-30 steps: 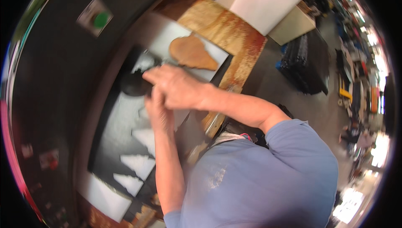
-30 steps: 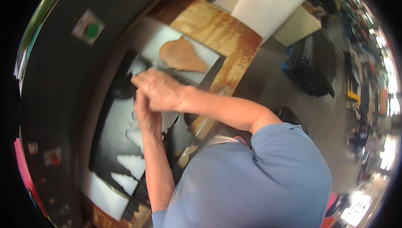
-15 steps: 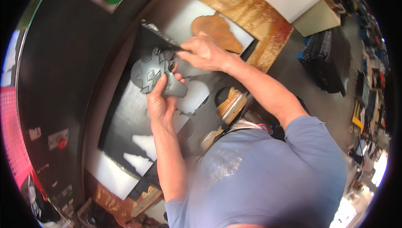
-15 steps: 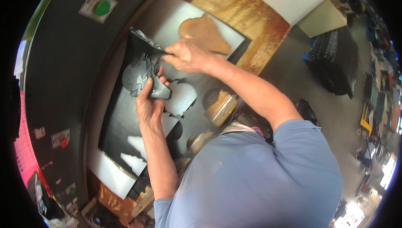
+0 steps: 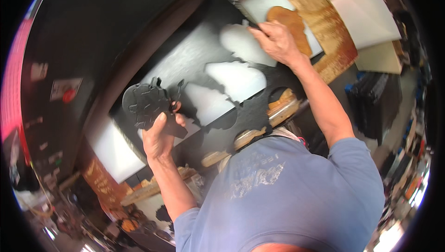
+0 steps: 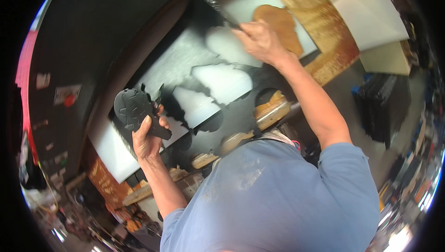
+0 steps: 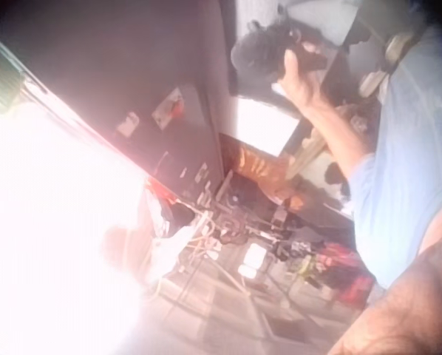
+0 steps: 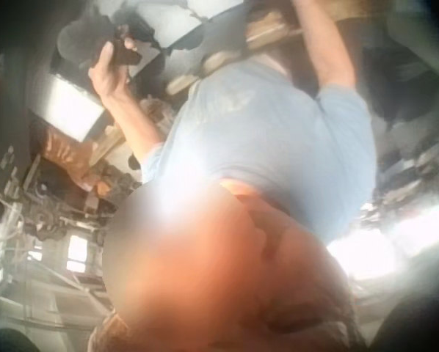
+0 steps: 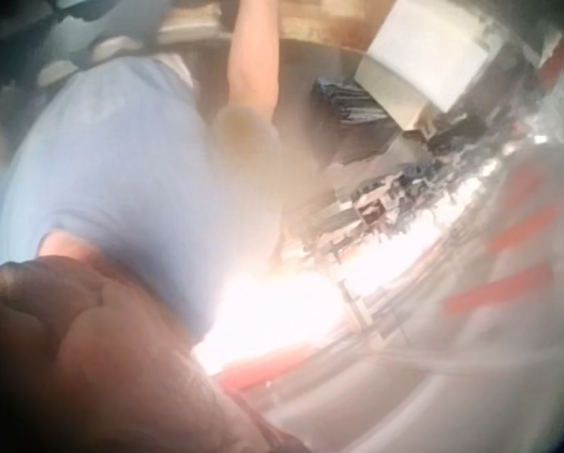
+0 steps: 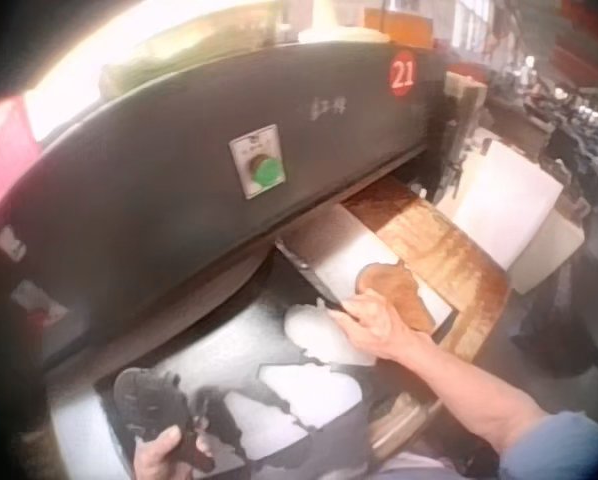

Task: The person repeatedly places a wooden template on a black sheet, presses it down, and peels away the cut shapes. They retrieve a new sheet of material, align it on the work surface, and continue the cutting and removal cycle.

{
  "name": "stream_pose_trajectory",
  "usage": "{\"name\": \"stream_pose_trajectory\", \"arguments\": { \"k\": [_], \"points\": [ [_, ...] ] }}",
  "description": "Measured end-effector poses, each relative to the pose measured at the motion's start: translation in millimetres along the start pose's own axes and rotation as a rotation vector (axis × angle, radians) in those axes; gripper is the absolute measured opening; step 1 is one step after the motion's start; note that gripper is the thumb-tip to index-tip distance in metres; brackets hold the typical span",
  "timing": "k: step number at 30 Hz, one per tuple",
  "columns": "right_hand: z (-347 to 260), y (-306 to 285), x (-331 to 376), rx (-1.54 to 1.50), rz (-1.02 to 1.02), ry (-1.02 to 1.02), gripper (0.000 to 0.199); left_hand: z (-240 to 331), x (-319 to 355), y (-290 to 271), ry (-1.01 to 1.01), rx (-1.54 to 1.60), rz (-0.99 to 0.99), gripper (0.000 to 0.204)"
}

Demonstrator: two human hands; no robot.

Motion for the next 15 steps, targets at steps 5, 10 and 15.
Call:
{"name": "stream_pose_trajectory", "arguments": {
  "k": [5,10,15],
  "points": [
    [-76,-45,-7,0.137,0.415,-0.209,0.05,-11,21,-21,-0.044,0.06,0.053,0.056],
    [-97,58,51,-0.572,-0.43,0.536,0.076,-28,41,14,-0.095,-0.046,-0.07,0.056],
    [-159,95,90,-1.123,-0.554,0.618,0.08,-51,71,37,-0.218,-0.223,-0.266,0.042]
  ]
}}
Point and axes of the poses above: each hand's wrist, its own x-axis away from the middle knuckle, its own y-axis out of the palm, z = x × y, the point moved 10 cm from there along -x, towards the middle knuckle, and after that the axes turned 14 degrees about z, right-handed, at the moved point
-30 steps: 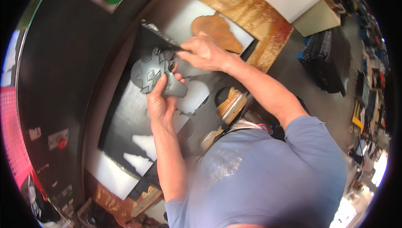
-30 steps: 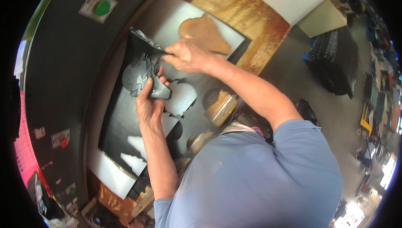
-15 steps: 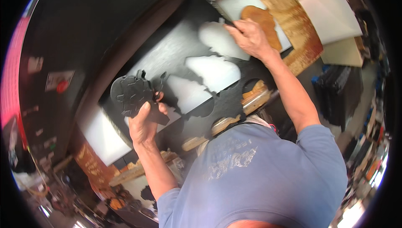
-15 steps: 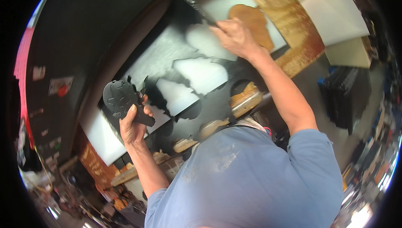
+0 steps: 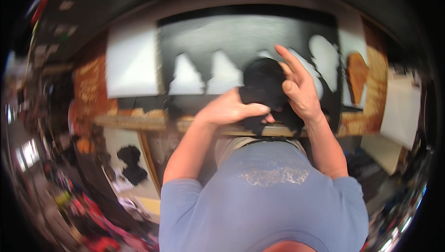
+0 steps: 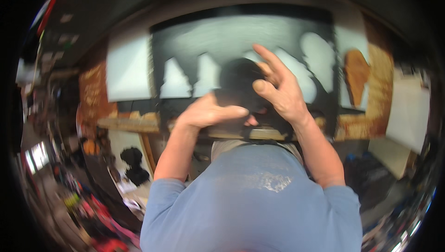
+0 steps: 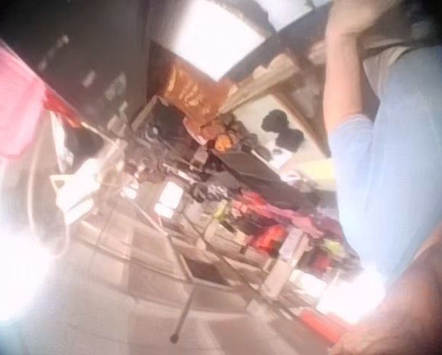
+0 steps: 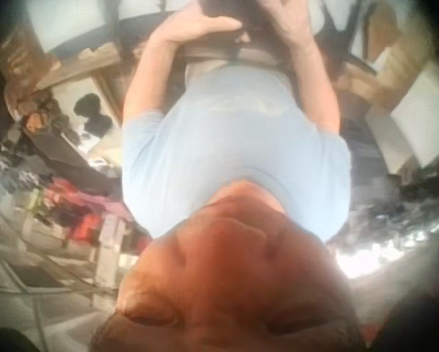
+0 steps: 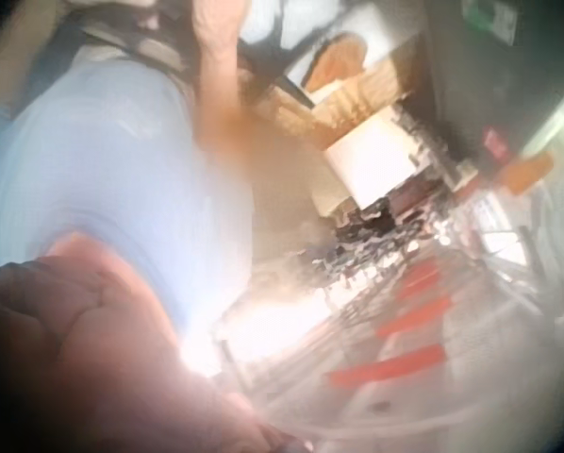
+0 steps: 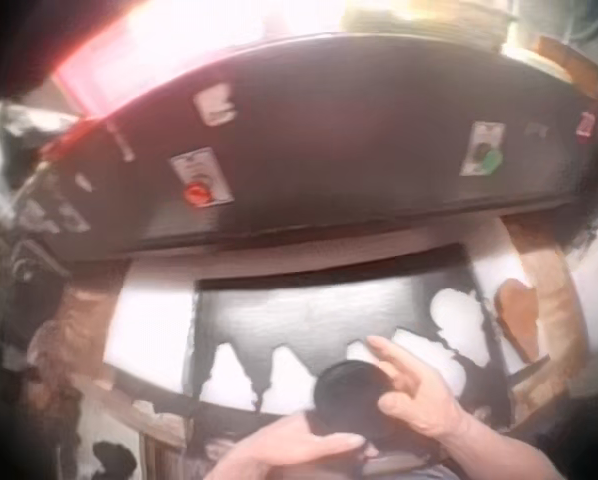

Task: The person repeatedly places a wooden template on a black sheet, presses it down, and peels away the cut shapes. They retrieve a new sheet of material, align it on the work surface, and continue the cutting and removal cycle.

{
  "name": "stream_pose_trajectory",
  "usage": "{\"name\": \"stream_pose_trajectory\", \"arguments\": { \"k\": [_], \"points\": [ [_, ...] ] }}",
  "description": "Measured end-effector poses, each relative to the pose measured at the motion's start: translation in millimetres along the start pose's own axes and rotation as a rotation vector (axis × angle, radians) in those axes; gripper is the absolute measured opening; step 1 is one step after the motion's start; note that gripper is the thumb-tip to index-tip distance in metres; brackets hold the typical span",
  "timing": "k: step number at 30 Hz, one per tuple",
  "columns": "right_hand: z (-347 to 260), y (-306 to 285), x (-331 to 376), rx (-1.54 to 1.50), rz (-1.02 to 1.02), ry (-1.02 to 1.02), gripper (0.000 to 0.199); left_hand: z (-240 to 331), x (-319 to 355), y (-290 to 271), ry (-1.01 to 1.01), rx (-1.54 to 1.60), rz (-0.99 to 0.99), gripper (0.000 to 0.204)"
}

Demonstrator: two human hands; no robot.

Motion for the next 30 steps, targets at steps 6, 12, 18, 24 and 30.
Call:
{"name": "stream_pose_trajectory", "arguments": {
  "k": [6,12,18,24,30],
  "points": [
    [29,-2,-2,-0.151,0.098,0.156,0.044,-38,13,-23,0.146,0.341,0.169,0.041],
    [44,27,-11,0.021,-0.142,0.214,0.033,-70,50,-53,0.458,0.561,0.588,0.035],
    [89,85,8,0.166,-0.35,0.323,0.031,-119,121,-79,0.631,0.64,0.913,0.04],
    [110,155,49,0.263,-0.606,0.29,0.057,-173,183,-105,0.803,1.021,1.151,0.038],
    [155,209,107,0.34,-0.698,0.447,0.046,-203,212,-150,0.972,1.057,1.247,0.035]
  ]
}}
Point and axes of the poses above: each hand's wrist, its own x-axis away from the middle knuckle, its own y-axis out of the palm, z = x × y, the point moved 10 cm from there along -x, towards the middle knuckle, and after that the axes turned 14 degrees about z, right-handed, at the moved point
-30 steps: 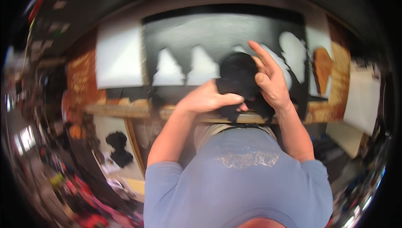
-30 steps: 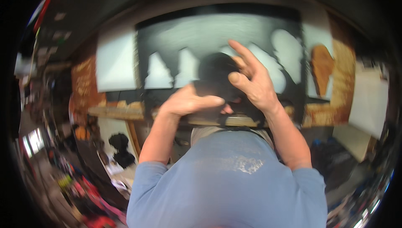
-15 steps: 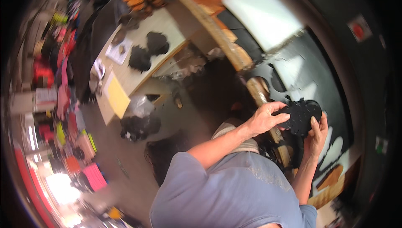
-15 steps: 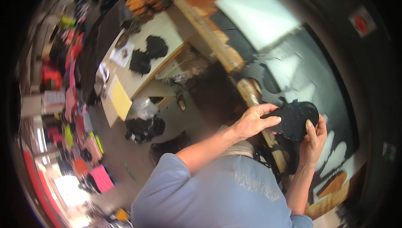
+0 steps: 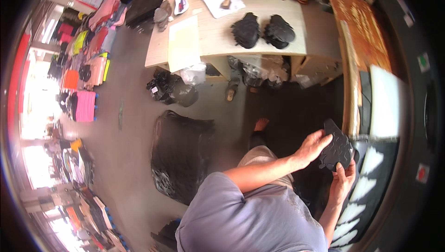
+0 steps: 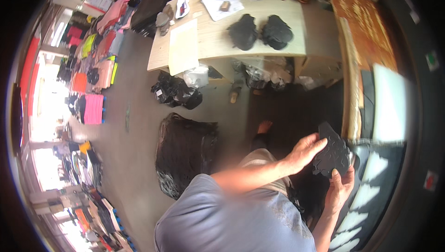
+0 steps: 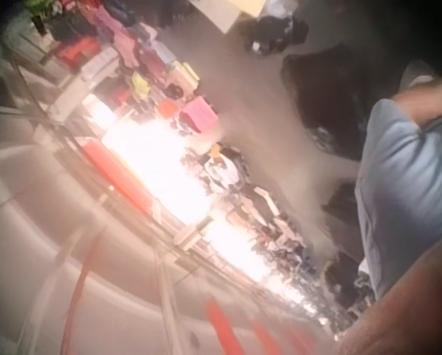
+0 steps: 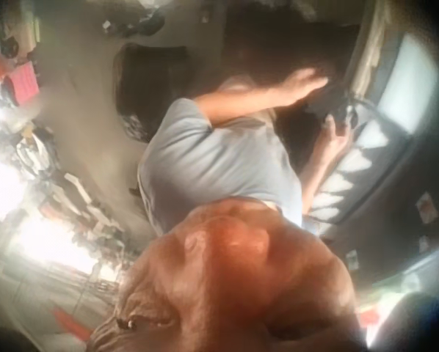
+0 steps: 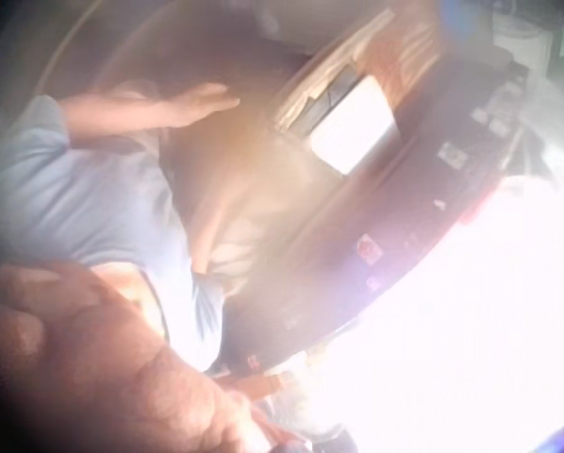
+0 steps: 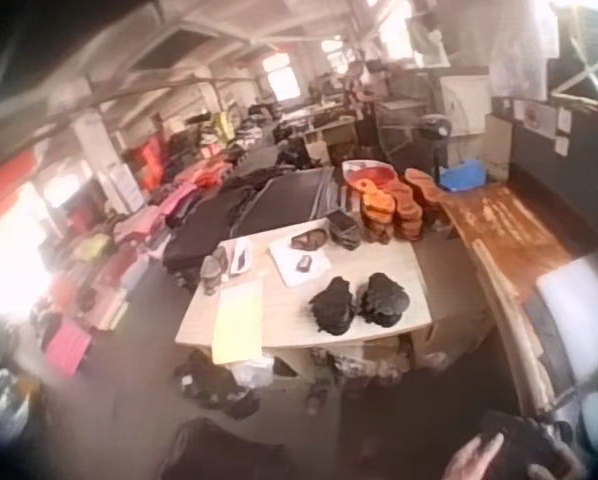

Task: The person repeatedly places a wooden template on a black sheet, presses it down, and peels away the cut shapes. They retrieve a new sheet of material, align it on the work surface, and continue the cutting and removal cycle.

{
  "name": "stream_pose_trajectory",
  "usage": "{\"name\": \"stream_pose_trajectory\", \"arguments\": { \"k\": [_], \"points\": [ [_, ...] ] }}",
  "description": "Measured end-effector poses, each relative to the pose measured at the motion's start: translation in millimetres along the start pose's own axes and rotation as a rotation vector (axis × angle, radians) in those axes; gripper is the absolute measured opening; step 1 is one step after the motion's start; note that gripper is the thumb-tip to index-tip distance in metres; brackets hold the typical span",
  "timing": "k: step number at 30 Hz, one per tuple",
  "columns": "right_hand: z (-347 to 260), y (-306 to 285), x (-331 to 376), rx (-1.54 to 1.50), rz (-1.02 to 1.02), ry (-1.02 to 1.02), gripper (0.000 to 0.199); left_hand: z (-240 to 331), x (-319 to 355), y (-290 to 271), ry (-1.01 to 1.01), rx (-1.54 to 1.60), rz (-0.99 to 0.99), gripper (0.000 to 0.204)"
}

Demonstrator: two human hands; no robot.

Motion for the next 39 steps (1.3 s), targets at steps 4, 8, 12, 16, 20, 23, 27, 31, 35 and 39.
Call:
{"name": "stream_pose_trajectory", "arguments": {
  "k": [4,8,12,16,20,23,27,31,35,39],
  "points": [
    [44,61,-23,0.075,-0.007,0.062,0.044,25,-14,-49,0.002,0.055,0.143,0.051],
    [47,142,-53,0.417,-0.26,-0.053,0.046,99,-36,-93,0.075,0.148,0.09,0.054],
    [13,213,-113,0.453,-0.191,-0.167,0.058,180,-42,-125,0.317,-0.2,0.073,0.051],
    [43,310,-101,0.392,-0.653,-0.11,0.056,202,-40,-134,0.28,-0.18,0.017,0.048],
    [87,322,-93,0.518,-0.624,-0.026,0.042,171,-39,-166,0.072,0.058,0.268,0.042],
    [89,311,-97,0.398,-0.588,0.07,0.04,153,-45,-169,0.075,0.034,0.278,0.036],
    [73,285,-123,0.251,-0.53,0.116,0.041,143,-68,-145,0.189,-0.033,0.26,0.034],
    [31,252,-167,0.354,-0.517,-0.178,0.043,154,-88,-111,0.275,-0.117,0.286,0.034],
    [-60,198,-231,0.644,-0.288,-0.755,0.042,205,-102,-101,0.391,0.146,0.294,0.035],
    [-123,143,-280,0.945,0.072,-0.992,0.05,256,-106,-117,0.587,0.165,0.42,0.028]
  ]
}}
Point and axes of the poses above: each hand's wrist, its own x-axis away from the middle knuckle, its own y-axis out of the palm, z = x × y, the point moved 10 cm from there along -x, towards the middle knuckle, and after that the axes turned 14 degrees about z, right-handed, at the moved point
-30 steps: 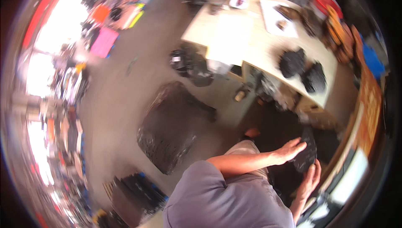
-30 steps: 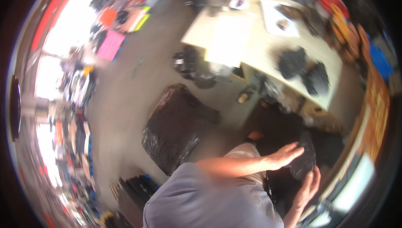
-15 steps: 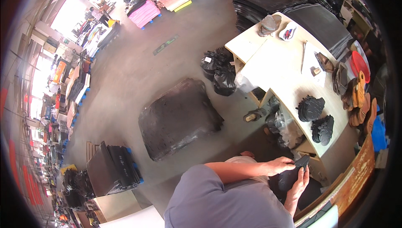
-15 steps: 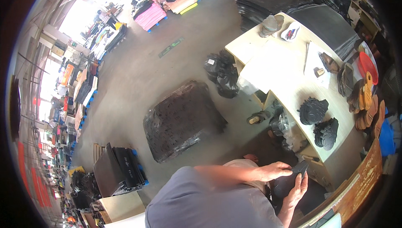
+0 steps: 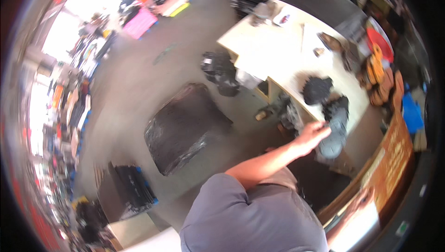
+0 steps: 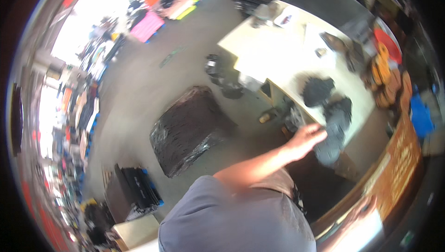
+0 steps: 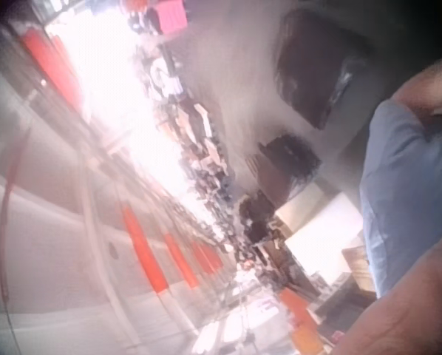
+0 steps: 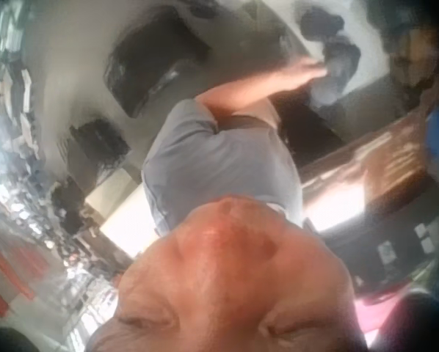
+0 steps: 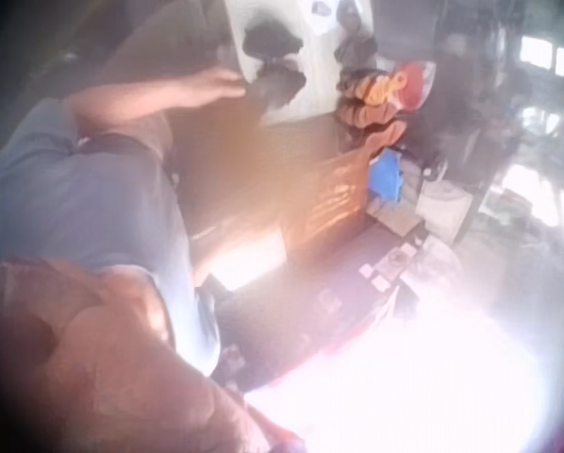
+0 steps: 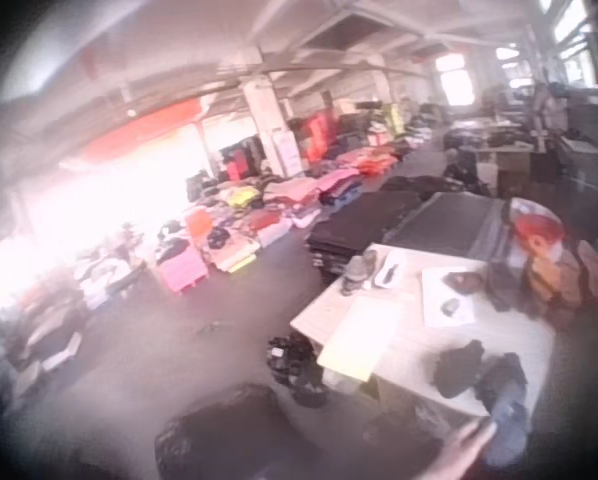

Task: The person repeatedly places a wooden template on a black sheet, presses it down, and peels away the cut shapes. They retrieve a new sheet of material, align it on the work surface, and continue the cutting and removal cycle.

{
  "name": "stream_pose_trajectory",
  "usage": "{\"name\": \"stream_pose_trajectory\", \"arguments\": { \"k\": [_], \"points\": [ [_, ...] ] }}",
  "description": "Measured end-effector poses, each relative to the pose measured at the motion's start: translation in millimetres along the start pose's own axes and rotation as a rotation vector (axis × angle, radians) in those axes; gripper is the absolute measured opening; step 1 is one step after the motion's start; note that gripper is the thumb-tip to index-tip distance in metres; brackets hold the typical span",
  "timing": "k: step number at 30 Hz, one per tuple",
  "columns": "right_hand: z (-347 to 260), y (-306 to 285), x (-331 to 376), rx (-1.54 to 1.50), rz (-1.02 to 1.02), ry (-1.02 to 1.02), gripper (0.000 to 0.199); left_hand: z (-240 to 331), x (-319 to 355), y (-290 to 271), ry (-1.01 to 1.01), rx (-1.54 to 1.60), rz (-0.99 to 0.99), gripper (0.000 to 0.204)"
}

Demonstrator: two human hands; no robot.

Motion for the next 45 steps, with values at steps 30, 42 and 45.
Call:
{"name": "stream_pose_trajectory", "arguments": {
  "k": [30,42,45],
  "points": [
    [-20,-19,13,0.189,-0.16,0.074,0.051,-86,-214,34,0.013,-0.668,0.143,0.038],
    [-19,-19,12,0.181,-0.171,0.099,0.052,49,-267,-54,0.019,-0.752,0.131,0.041],
    [-17,-19,12,0.185,-0.18,0.096,0.051,43,-278,-65,0.109,-0.977,0.147,0.038]
  ]
}}
Point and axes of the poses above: each hand's wrist, its own x-axis away from the middle knuckle, its own y-axis out of the palm, z = x × y, the point moved 10 cm from there along -x, towards the middle knuckle, and after that the axes turned 14 degrees about z, right-handed, at the moved point
